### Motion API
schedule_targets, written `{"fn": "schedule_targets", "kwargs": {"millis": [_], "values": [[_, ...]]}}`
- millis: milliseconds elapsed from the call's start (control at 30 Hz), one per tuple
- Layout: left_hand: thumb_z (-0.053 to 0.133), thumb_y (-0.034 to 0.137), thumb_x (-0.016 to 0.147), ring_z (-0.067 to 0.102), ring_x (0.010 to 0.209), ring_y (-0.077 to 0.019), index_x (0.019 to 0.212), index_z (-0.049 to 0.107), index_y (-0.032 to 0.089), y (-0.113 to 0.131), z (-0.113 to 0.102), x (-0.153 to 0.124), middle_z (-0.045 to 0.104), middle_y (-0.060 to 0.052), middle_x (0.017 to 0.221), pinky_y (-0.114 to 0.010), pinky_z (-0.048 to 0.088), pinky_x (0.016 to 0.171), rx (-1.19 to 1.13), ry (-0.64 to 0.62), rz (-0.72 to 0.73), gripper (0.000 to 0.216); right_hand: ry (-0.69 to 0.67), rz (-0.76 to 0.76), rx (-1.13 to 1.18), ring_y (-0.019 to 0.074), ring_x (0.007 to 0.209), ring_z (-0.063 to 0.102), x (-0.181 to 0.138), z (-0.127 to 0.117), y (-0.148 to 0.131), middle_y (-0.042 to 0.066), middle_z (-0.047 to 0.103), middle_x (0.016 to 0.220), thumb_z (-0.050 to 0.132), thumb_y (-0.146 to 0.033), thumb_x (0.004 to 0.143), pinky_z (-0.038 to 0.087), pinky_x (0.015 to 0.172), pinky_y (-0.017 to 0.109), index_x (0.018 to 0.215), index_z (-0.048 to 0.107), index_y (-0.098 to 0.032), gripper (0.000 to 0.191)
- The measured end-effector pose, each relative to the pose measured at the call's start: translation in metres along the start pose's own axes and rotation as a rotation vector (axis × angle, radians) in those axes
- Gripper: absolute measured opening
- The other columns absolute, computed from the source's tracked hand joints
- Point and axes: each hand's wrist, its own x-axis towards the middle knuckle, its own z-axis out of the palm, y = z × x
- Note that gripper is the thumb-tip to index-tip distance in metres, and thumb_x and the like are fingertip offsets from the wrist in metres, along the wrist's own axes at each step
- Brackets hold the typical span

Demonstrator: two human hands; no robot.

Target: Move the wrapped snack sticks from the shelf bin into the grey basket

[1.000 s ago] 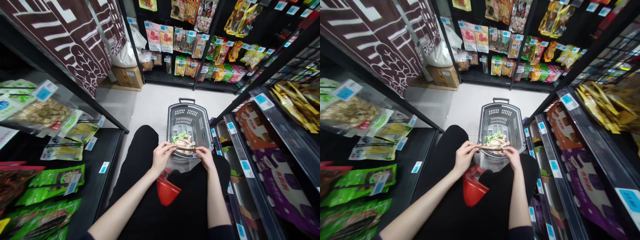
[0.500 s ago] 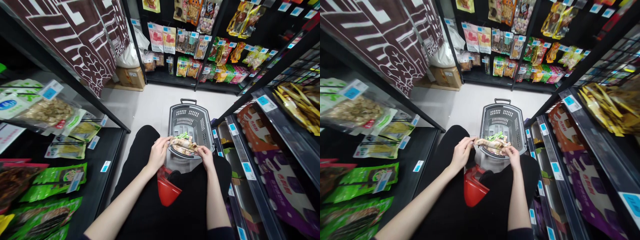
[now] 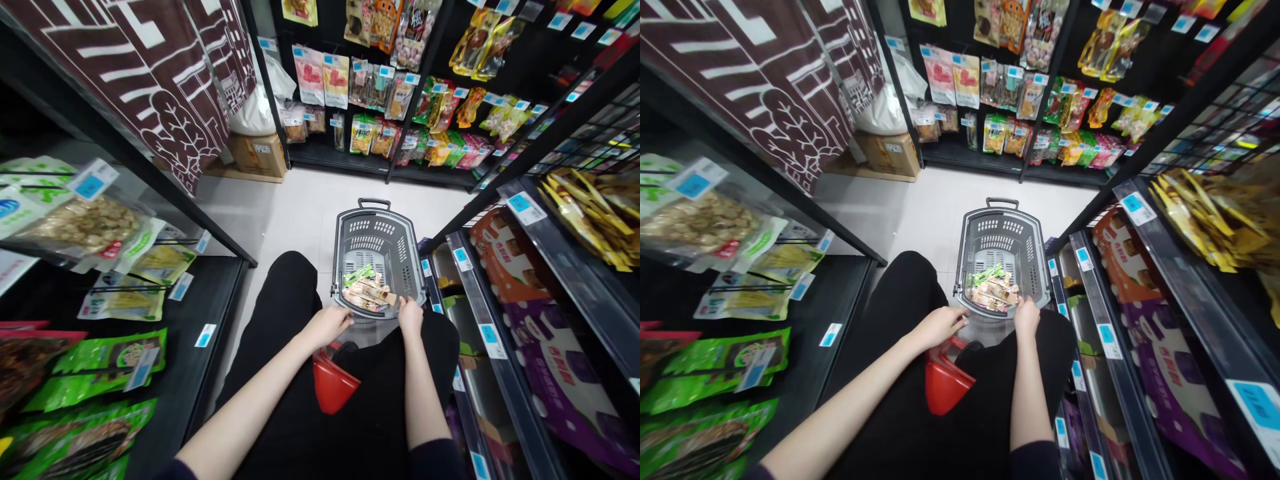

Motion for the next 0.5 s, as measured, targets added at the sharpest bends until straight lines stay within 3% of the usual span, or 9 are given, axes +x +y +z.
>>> {"fn": "schedule_targets", "kwargs": {"millis": [133, 233, 300, 333, 400, 467, 500], "values": [[0.053, 0.031, 0.076, 0.065, 0.090, -0.0276, 0.095, 0.066, 0.019, -0.003, 0.000, -0.001, 0.070, -0.013, 0.095, -0.031, 0.045, 0.079, 0.093, -0.088, -0.033, 0.026, 0.111, -0.074, -0.033, 0.0235, 0.075, 0.066, -0.007, -0.015, -0.021, 0.007, 0.070, 0.070, 0.062, -0.024, 0.070, 0.045, 0.070, 0.030, 0.075, 0.067, -0.021, 0.008], [0.046, 0.031, 0.075, 0.066, 0.086, -0.0354, 0.100, 0.065, 0.013, -0.012, -0.002, 0.002, 0.070, -0.020, 0.091, -0.041, 0.047, 0.076, 0.159, -0.160, -0.011, 0.037, 0.223, -0.172, -0.105, 0.0223, 0.071, 0.066, -0.010, -0.060, -0.045, 0.005, 0.072, 0.075, 0.061, -0.028, 0.073, 0.047, 0.069, 0.029, 0.079, 0.069, -0.023, 0.012], [0.040, 0.034, 0.075, 0.065, 0.089, -0.0373, 0.107, 0.063, 0.006, -0.022, -0.001, 0.012, 0.069, -0.024, 0.094, -0.043, 0.048, 0.077, 0.253, -0.239, -0.021, 0.048, 0.378, -0.238, -0.183, 0.0231, 0.083, 0.065, -0.012, -0.115, -0.065, 0.007, 0.072, 0.090, 0.054, -0.033, 0.079, 0.045, 0.078, 0.030, 0.091, 0.068, -0.022, 0.022], [0.036, 0.035, 0.076, 0.065, 0.092, -0.0358, 0.113, 0.059, 0.005, -0.027, 0.000, 0.017, 0.068, -0.024, 0.098, -0.042, 0.047, 0.079, 0.288, -0.284, -0.008, 0.053, 0.480, -0.268, -0.230, 0.0238, 0.092, 0.063, -0.014, -0.150, -0.076, 0.009, 0.069, 0.100, 0.050, -0.034, 0.082, 0.042, 0.084, 0.031, 0.099, 0.066, -0.021, 0.027], [0.032, 0.036, 0.077, 0.064, 0.097, -0.0331, 0.120, 0.054, 0.002, -0.034, 0.002, 0.026, 0.067, -0.024, 0.103, -0.040, 0.047, 0.083, 0.314, -0.320, 0.008, 0.059, 0.731, -0.360, -0.494, 0.0257, 0.092, 0.062, -0.017, -0.231, -0.098, 0.013, 0.068, 0.102, 0.043, -0.037, 0.087, 0.042, 0.083, 0.034, 0.105, 0.065, -0.018, 0.034], [0.031, 0.036, 0.077, 0.064, 0.097, -0.0315, 0.121, 0.053, 0.003, -0.037, 0.004, 0.030, 0.067, -0.022, 0.103, -0.038, 0.047, 0.084, 0.297, -0.323, 0.017, 0.060, 0.784, -0.244, -0.828, 0.0283, 0.086, 0.064, -0.013, -0.316, -0.113, 0.016, 0.069, 0.094, 0.043, -0.037, 0.087, 0.043, 0.077, 0.037, 0.108, 0.064, -0.015, 0.037], [0.031, 0.037, 0.077, 0.064, 0.096, -0.0312, 0.121, 0.054, 0.003, -0.038, 0.005, 0.031, 0.067, -0.022, 0.102, -0.038, 0.047, 0.083, 0.282, -0.319, 0.017, 0.060, 0.750, -0.080, -1.002, 0.0292, 0.084, 0.064, -0.008, -0.355, -0.118, 0.017, 0.069, 0.092, 0.044, -0.036, 0.087, 0.044, 0.074, 0.038, 0.109, 0.064, -0.014, 0.037]]}}
